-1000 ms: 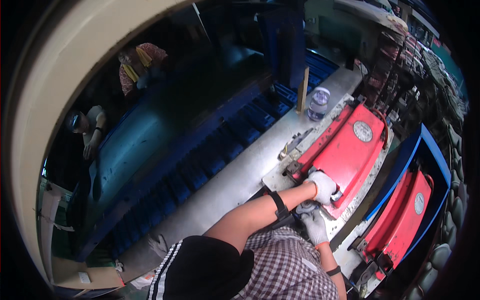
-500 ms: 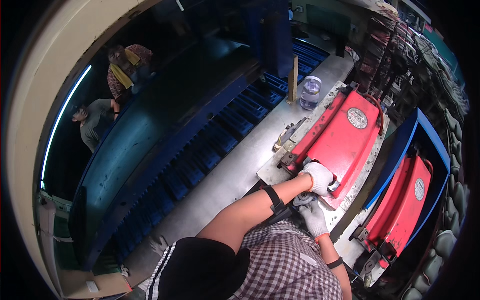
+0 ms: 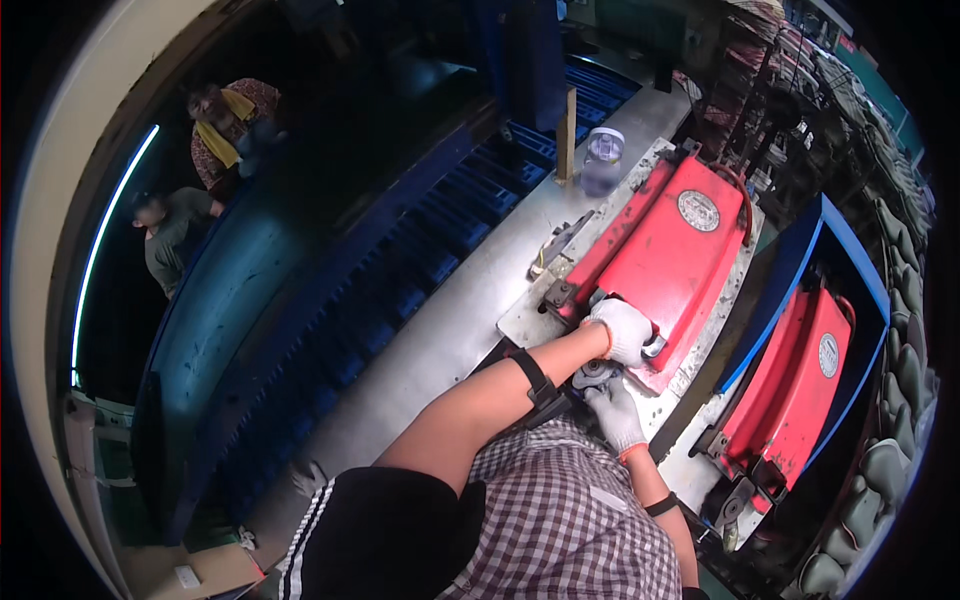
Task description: Operating a pneumatic shoe press to bond soles to leather shoe uppers.
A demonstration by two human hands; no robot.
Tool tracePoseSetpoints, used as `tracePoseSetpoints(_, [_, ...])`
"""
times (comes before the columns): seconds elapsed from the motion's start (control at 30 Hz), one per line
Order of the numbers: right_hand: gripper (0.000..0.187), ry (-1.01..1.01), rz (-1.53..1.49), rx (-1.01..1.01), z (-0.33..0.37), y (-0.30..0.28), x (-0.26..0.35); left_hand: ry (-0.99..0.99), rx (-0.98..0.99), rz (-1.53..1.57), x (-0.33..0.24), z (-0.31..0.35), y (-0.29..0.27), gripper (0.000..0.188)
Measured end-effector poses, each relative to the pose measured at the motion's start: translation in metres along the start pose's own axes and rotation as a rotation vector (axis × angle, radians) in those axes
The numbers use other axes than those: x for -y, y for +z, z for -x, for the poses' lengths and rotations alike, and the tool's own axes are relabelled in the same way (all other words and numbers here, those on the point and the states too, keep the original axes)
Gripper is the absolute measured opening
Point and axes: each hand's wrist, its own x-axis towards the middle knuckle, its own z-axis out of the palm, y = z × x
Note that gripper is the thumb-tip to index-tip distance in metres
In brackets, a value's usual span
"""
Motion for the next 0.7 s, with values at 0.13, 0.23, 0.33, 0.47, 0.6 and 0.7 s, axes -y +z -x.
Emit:
tracePoseSetpoints(0.13, [0.058,0.159,-0.005,0.097,-0.008,-0.002,-0.021,-0.022,0.015,0.042,0.008,0.003,-0.001,0.039])
tracePoseSetpoints(0.23, [0.063,0.217,0.501,0.169,0.015,-0.020,0.014,-0.023,0.024,0.054,0.010,0.004,0.008,0.038])
tracePoseSetpoints(0.33, [0.060,0.237,0.322,0.432,0.023,-0.020,0.038,-0.012,0.010,0.031,0.003,0.006,0.009,0.037])
tracePoseSetpoints(0.47, [0.055,0.336,-0.204,0.661,-0.001,0.029,-0.010,-0.009,0.017,0.051,0.001,0.005,0.008,0.035])
tracePoseSetpoints(0.6, [0.056,0.362,-0.026,0.660,-0.026,0.038,0.063,0.013,-0.105,0.035,-0.001,0.009,0.009,0.032])
tracePoseSetpoints(0.7, [0.060,0.314,0.260,0.590,-0.017,0.033,0.067,0.127,-0.172,0.034,0.008,0.018,0.006,0.032])
